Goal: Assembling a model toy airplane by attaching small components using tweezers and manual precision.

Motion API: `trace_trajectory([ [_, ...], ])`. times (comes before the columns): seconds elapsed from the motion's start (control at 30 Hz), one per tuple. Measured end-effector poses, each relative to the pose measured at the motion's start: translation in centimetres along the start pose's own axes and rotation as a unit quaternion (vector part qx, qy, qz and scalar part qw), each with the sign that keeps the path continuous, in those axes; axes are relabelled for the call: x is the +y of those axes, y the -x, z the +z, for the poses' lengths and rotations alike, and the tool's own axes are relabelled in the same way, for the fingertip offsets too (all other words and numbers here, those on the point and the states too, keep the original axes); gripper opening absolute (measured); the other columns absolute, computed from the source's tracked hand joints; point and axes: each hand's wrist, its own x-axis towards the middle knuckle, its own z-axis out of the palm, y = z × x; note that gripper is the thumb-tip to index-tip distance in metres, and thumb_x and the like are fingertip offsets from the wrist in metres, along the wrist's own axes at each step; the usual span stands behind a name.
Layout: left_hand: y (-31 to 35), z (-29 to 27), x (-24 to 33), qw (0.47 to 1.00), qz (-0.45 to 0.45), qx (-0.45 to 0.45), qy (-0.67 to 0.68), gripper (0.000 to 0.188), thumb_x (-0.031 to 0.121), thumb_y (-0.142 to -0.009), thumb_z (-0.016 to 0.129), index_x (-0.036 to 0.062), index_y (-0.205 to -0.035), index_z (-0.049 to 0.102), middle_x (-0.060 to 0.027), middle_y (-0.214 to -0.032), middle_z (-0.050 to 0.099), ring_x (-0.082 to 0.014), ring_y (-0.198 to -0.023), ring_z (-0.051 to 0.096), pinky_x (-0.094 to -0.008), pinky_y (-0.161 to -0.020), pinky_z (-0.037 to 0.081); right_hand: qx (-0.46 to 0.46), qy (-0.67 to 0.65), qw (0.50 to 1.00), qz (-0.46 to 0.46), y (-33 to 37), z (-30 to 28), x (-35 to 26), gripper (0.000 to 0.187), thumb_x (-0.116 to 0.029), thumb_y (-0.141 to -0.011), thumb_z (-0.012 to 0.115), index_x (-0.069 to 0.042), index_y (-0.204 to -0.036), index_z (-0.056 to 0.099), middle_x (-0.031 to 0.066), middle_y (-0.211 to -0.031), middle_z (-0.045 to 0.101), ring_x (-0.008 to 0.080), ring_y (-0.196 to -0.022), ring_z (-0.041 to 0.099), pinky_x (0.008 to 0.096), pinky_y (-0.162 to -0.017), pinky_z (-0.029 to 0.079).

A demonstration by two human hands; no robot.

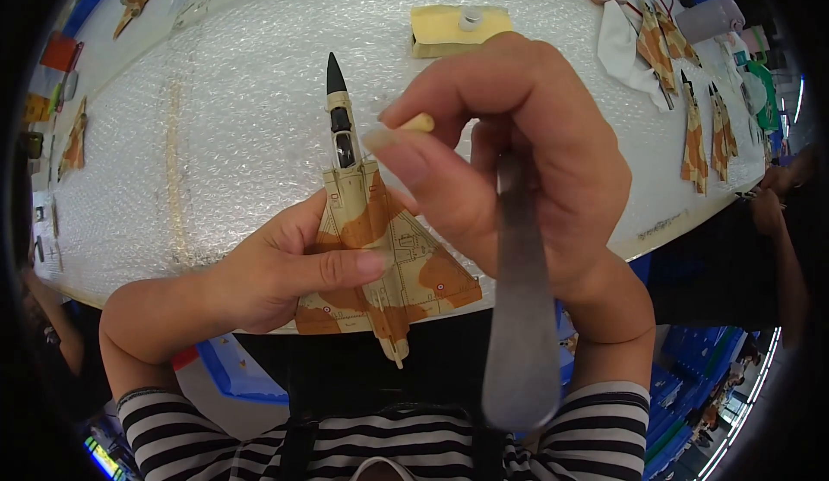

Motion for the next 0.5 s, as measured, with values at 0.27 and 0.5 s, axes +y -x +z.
trace_trajectory([
  [0.27,-0.1,-0.1,0.0,1.000,-0.024,0.008,0.005,0.038,0.013,-0.085,0.054,0.0037,-0.118,0.037,-0.0080,-0.098,0.054,-0.0118,-0.086,0.054,-0.0232,-0.076,0.045,-0.080,0.002,0.997,-0.013,0.2,-0.1,0.5,0.012,-0.011,-0.077,0.054,-0.005,-0.085,0.048,0.0060,-0.072,0.046,0.0236,-0.064,0.061,0.0227,-0.055,0.048],
  [0.5,-0.3,-0.1,-0.1,1.000,-0.017,-0.001,0.002,0.037,0.014,-0.085,0.054,0.0039,-0.118,0.038,-0.0084,-0.098,0.054,-0.0120,-0.086,0.054,-0.0232,-0.077,0.045,-0.100,0.022,0.993,-0.052,0.3,0.0,1.1,0.013,-0.009,-0.076,0.055,-0.005,-0.086,0.048,0.0063,-0.073,0.045,0.0272,-0.065,0.062,0.0264,-0.056,0.051],
])
